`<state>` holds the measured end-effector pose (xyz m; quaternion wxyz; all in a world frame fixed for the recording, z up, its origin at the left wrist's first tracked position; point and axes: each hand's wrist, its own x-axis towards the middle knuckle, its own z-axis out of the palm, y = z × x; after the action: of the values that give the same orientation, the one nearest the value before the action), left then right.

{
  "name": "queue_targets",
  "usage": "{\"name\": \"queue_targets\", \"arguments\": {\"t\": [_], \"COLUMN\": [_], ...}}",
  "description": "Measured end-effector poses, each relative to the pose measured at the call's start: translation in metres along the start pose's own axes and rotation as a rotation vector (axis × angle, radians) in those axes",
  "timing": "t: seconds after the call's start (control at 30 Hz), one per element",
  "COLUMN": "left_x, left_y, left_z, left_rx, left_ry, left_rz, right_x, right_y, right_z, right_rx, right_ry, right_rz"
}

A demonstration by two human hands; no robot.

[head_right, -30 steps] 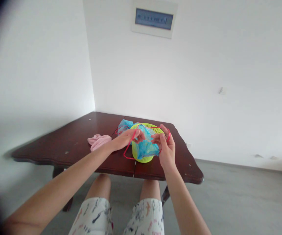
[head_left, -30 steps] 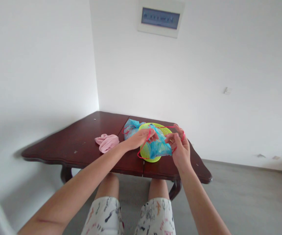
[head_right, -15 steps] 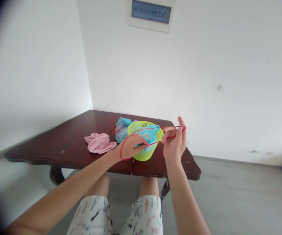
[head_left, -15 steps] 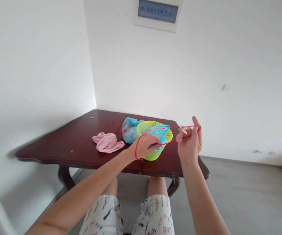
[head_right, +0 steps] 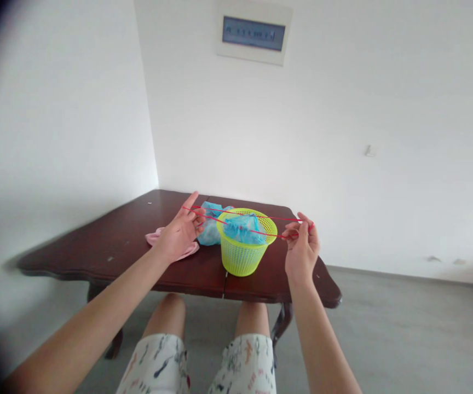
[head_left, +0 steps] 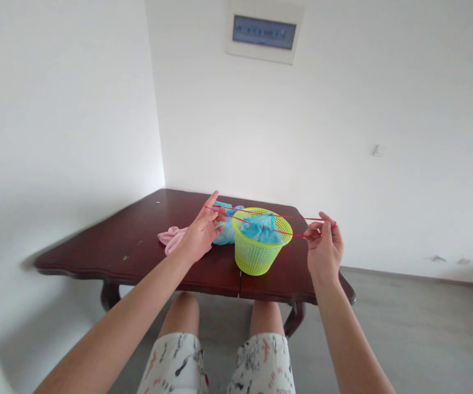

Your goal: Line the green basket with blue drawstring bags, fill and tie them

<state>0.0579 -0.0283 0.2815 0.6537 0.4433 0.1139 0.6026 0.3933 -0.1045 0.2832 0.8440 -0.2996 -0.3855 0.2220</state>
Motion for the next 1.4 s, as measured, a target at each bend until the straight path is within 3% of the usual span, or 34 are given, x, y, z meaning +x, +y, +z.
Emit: {"name": "queue_targets", "arguments": {"t": [0.17, 0.37, 0.47, 0.53, 0.6, 0.73, 0.83, 0.9, 0.97, 1.07, 1.13, 1.23, 1.33, 1.4], "left_x": [0.012, 0.028, 0.039, 0.045, 0.049, 0.047, 0.041, 0.04, 0.04, 0.038, 0.035, 0.026, 0.019, 0.018], "left_y": [0.01, 0.015, 0.01, 0.007, 0.007, 0.021, 0.039, 0.046, 0.041, 0.014, -0.011, -0.041, -0.049, -0.047], "left_z": [0.009, 0.043, 0.064, 0.077, 0.09, 0.123, 0.139, 0.135, 0.118, 0.083, 0.067, 0.066, 0.081, 0.089], "left_rx": [0.06, -0.068, -0.024, 0.13, 0.351, 0.711, 0.85, 0.835, 0.714, 0.386, 0.3, 0.453, 0.565, 0.589], "left_ry": [0.105, -0.112, -0.185, -0.259, -0.353, -0.51, -0.591, -0.601, -0.567, -0.4, -0.345, -0.435, -0.374, -0.317], "left_rz": [0.122, 0.049, 0.033, -0.027, -0.045, 0.221, 0.3, 0.288, 0.265, 0.191, 0.134, 0.157, 0.209, 0.183], "right_x": [0.003, 0.008, 0.012, 0.013, 0.009, -0.006, -0.015, -0.017, -0.016, -0.017, -0.021, -0.031, -0.039, -0.044], "right_y": [0.017, 0.012, 0.004, -0.001, -0.005, -0.003, 0.004, 0.005, 0.004, 0.002, 0.004, 0.01, 0.015, 0.018], "right_z": [-0.003, 0.024, 0.045, 0.058, 0.069, 0.092, 0.105, 0.107, 0.104, 0.097, 0.093, 0.092, 0.089, 0.085], "right_rx": [-0.129, 0.027, 0.119, 0.096, -0.063, -0.412, -0.424, -0.372, -0.308, -0.247, -0.243, -0.302, -0.387, -0.442], "right_ry": [0.074, -0.076, -0.128, -0.223, -0.379, -0.689, -0.819, -0.762, -0.603, -0.433, -0.44, -0.558, -0.656, -0.667], "right_rz": [-0.115, -0.043, -0.007, 0.013, 0.037, 0.018, 0.047, 0.07, 0.062, 0.08, 0.091, -0.031, -0.181, -0.198]}}
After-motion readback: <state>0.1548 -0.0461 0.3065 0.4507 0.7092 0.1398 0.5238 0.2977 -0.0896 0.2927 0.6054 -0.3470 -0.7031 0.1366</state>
